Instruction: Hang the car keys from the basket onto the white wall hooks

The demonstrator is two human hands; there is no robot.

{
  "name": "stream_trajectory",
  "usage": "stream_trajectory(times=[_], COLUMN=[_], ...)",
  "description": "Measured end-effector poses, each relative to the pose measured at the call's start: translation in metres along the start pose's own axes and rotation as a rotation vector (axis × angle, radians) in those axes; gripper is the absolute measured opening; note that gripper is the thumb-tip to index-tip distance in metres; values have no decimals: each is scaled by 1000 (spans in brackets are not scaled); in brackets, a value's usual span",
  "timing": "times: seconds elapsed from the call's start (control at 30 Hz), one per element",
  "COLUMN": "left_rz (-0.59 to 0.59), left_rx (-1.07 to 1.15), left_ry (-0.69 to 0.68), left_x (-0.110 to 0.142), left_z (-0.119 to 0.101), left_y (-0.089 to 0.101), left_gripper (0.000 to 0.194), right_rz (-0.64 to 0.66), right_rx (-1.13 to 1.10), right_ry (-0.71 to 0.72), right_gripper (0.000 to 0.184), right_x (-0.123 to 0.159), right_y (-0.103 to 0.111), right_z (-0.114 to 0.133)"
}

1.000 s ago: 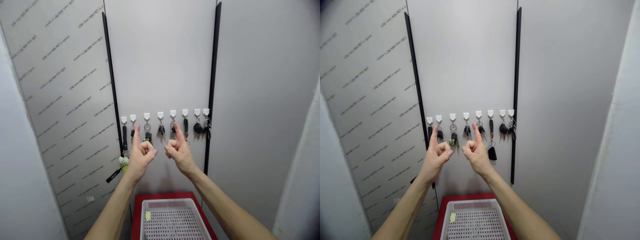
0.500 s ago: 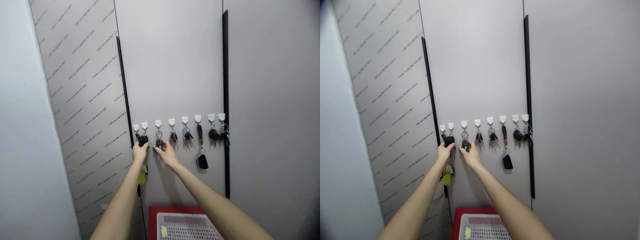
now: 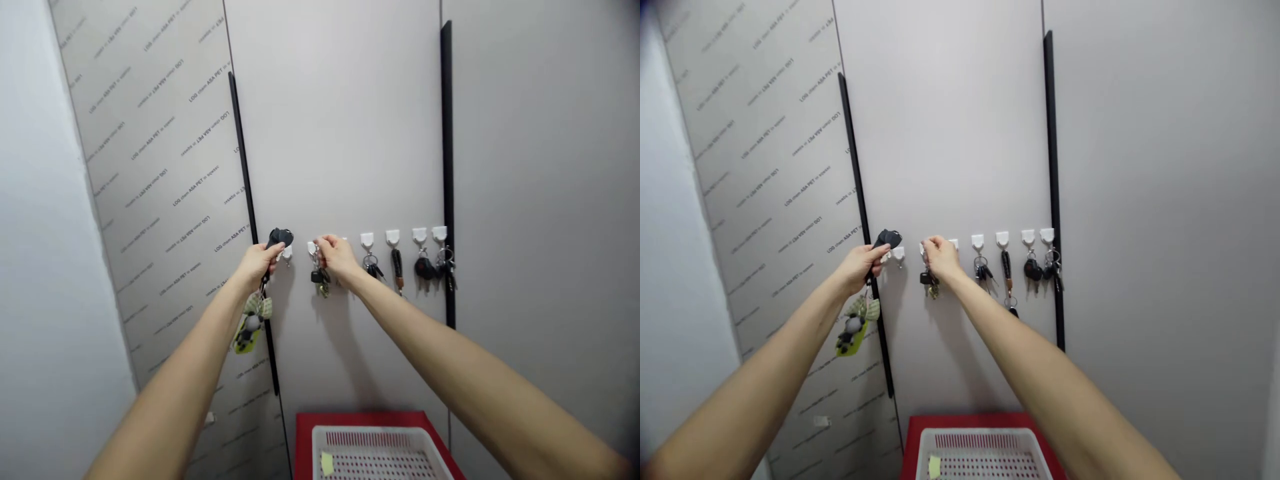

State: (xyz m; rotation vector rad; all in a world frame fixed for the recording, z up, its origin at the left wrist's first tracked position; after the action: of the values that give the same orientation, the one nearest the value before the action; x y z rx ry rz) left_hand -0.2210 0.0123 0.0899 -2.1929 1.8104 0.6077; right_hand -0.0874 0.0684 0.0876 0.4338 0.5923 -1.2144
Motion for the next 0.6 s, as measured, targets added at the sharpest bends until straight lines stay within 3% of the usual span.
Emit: stream_trajectory(times=[0.07,0.13,0.3,0.4,0.5,0.6], left_rz=[91,139,135,179,258,437], left_rx=[25,73,237,272,139,-112], left_ry=[6,42,247,418,573,640], left_x=[15,34,85,117,146,159], left_z=[8,30,123,176,209,225], left_y=[-16,-35,-86,-119,-141,-153], left_gripper=[28,29,30,27,23,19], right_rz=[80,145,293,380,473,589], right_rx=[13,33,122,366,651,816], right_ry=[3,-33,-331,-433,-479,-491], right_gripper=[11,10,9,8,9,14], right_x=[13,36,115,158,192,215], right_y=[-3,-2,18,40,61,71], right_z=[-1,-14,-86,-123,-145,-156])
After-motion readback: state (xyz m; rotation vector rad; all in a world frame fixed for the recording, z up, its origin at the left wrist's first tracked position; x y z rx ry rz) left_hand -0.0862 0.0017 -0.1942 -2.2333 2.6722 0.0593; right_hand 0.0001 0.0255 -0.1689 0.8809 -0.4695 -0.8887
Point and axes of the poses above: each hand's wrist, its own x-axis away from the middle knuckle, its own y-axis out of the back of the hand, z = x × y, the point moved 7 cm from there along -x, towards the middle knuckle, and after that the axes turned 3 degrees about z, right-handed, at the moved point
